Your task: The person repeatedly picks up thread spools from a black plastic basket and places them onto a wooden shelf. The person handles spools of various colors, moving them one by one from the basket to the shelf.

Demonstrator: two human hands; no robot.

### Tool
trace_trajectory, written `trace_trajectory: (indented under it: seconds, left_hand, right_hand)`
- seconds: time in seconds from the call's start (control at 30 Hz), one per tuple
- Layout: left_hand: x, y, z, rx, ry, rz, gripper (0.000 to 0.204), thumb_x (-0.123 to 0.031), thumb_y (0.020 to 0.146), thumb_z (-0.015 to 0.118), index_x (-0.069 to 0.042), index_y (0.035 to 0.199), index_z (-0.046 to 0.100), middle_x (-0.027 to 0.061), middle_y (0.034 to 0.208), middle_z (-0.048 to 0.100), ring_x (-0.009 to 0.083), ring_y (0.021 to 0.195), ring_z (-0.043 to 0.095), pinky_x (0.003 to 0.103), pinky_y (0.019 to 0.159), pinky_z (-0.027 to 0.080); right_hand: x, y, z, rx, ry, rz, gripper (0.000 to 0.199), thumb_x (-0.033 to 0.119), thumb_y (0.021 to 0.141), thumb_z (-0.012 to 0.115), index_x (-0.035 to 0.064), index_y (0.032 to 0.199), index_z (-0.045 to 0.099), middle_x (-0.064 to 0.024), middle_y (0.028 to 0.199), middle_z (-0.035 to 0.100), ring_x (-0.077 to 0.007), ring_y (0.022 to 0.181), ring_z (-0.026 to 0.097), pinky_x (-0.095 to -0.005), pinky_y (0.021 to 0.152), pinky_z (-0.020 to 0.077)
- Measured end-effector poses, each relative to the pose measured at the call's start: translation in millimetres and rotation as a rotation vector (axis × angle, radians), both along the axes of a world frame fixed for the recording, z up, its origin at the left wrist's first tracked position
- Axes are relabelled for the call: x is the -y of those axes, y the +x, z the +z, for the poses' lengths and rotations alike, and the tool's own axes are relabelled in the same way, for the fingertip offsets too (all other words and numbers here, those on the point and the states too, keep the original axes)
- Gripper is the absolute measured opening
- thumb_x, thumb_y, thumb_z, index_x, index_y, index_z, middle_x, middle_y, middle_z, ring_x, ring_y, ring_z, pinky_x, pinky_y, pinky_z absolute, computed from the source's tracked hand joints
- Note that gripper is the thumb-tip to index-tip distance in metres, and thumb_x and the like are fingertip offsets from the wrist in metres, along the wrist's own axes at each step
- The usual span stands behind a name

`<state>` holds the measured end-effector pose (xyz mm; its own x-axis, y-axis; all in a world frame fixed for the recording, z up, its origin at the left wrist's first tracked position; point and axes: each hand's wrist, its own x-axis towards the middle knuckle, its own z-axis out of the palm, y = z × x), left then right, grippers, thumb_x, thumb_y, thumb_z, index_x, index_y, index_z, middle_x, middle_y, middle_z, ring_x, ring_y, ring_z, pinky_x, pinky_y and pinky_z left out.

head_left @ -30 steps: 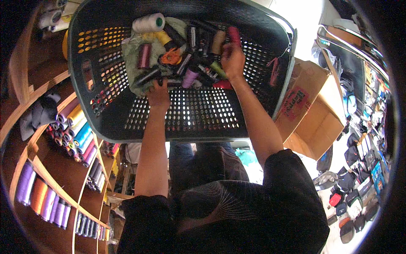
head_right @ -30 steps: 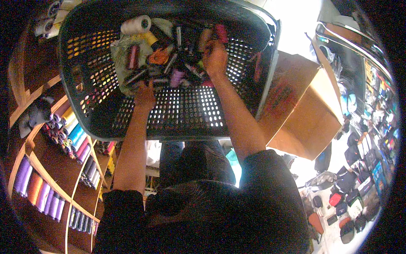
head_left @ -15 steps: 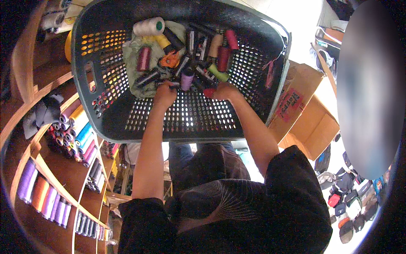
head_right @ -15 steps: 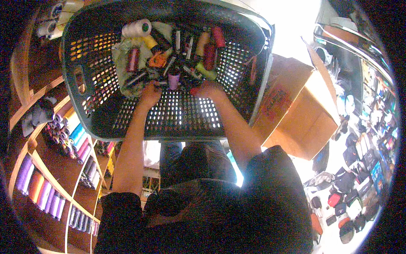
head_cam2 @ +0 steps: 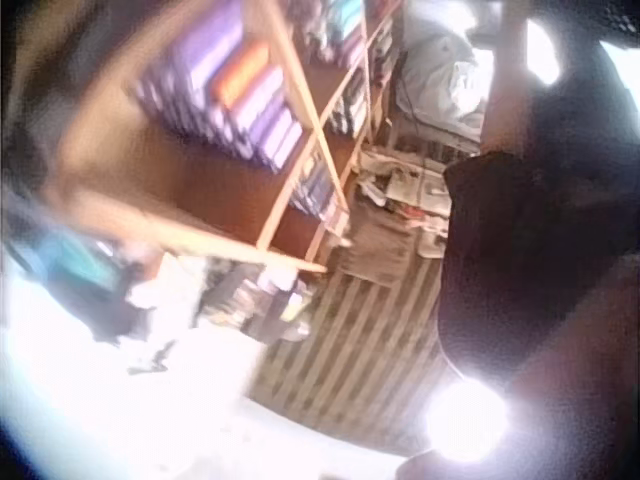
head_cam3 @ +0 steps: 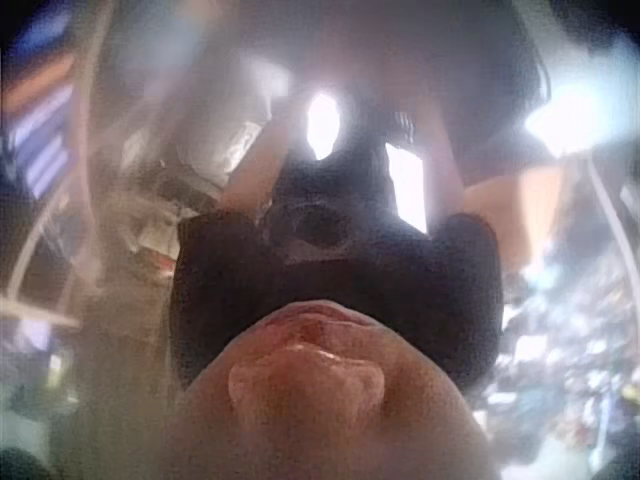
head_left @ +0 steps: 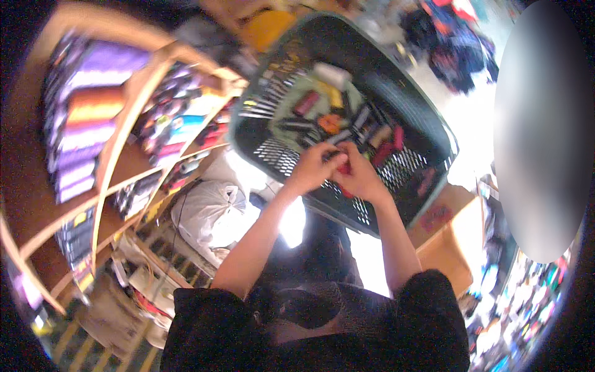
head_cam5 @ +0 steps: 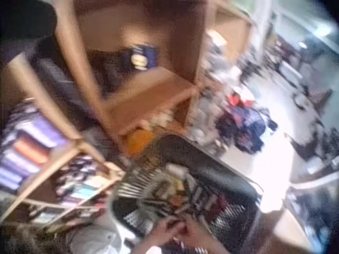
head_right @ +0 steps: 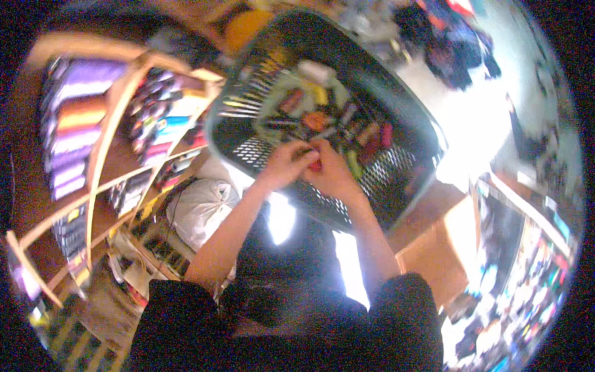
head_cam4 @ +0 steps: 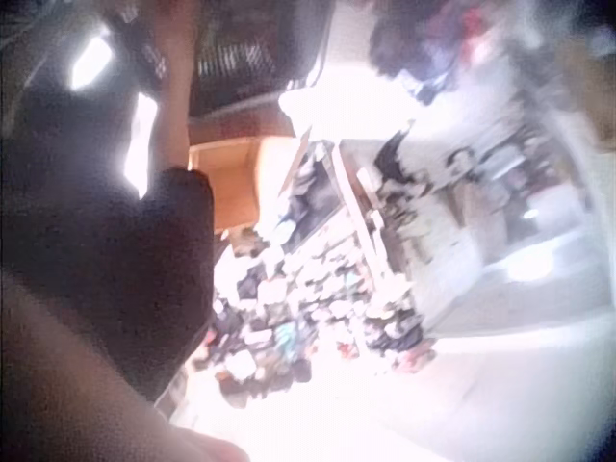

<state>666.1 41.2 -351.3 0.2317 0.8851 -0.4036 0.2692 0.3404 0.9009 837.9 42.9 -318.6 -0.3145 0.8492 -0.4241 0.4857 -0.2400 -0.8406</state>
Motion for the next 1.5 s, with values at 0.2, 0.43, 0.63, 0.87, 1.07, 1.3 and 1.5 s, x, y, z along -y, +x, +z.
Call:
trace_trajectory:
  seconds: [0.2,0.43,0.63,0.87,1.07,1.3,1.5]
  left_hand:
    - [49,-107,114,0.123,0.015,0.405,0.038,-0.032,0.098,0.073,-0.002,0.118,0.063,0.0119,0.094,0.074,0.017,0.086,0.07,0.032,0.076,0.056]
    - [174,-271,179,-0.27,0.574,0.709,0.031,-0.012,0.092,0.075,-0.004,0.119,0.063,0.0096,0.092,0.075,0.0209,0.078,0.072,0.034,0.07,0.056]
    - [263,-410,262,-0.436,0.754,0.983,0.02,-0.004,0.097,0.067,-0.002,0.116,0.068,0.0062,0.095,0.074,0.0108,0.089,0.069,0.027,0.078,0.053]
    - [283,-534,314,-0.672,0.989,0.825,0.025,-0.014,0.101,0.066,0.0,0.122,0.068,0.0071,0.109,0.074,0.011,0.101,0.067,0.026,0.09,0.052]
    - [228,-552,357,-0.984,0.974,0.659,0.025,-0.003,0.087,0.065,0.009,0.109,0.067,0.0183,0.085,0.073,0.021,0.079,0.071,0.035,0.074,0.057]
    - [168,-611,357,-1.134,0.807,0.321,0.034,-0.014,0.084,0.07,0.004,0.113,0.071,0.0175,0.092,0.076,0.0273,0.086,0.073,0.038,0.079,0.058]
    - [133,-601,351,-1.294,0.555,0.224,0.044,-0.026,0.084,0.075,-0.003,0.122,0.071,0.0191,0.112,0.076,0.0325,0.101,0.071,0.043,0.09,0.056]
  right_hand:
    - [-8,-125,132,0.126,0.098,0.36,0.052,0.03,0.093,0.07,-0.0001,0.132,0.055,-0.0262,0.111,0.069,-0.0423,0.101,0.069,-0.0478,0.089,0.054]
    - [60,-254,163,0.0,0.25,0.67,0.044,0.033,0.098,0.068,0.0015,0.126,0.054,-0.024,0.1,0.068,-0.0408,0.092,0.068,-0.0456,0.082,0.0525]
    - [96,-360,197,-0.169,0.48,0.644,0.036,0.03,0.102,0.06,0.0037,0.126,0.053,-0.016,0.096,0.063,-0.0257,0.088,0.064,-0.0395,0.08,0.0507]
    - [115,-453,283,-0.495,0.748,0.569,0.029,0.016,0.098,0.059,0.0042,0.124,0.057,-0.0117,0.103,0.065,-0.0185,0.092,0.062,-0.033,0.08,0.0511]
    - [83,-510,303,-0.7,0.891,0.567,0.03,0.009,0.1,0.064,0.0003,0.126,0.053,-0.0068,0.104,0.066,-0.0134,0.096,0.063,-0.0284,0.086,0.0506]
    - [63,-559,312,-0.666,1.203,0.593,0.027,0.008,0.098,0.065,0.0,0.121,0.053,-0.0052,0.101,0.065,-0.0132,0.088,0.063,-0.0311,0.079,0.0533]
    - [53,-565,291,-0.516,1.662,0.409,0.021,0.0,0.087,0.067,-0.0028,0.108,0.065,-0.0183,0.088,0.07,-0.0236,0.083,0.071,-0.0365,0.075,0.0543]
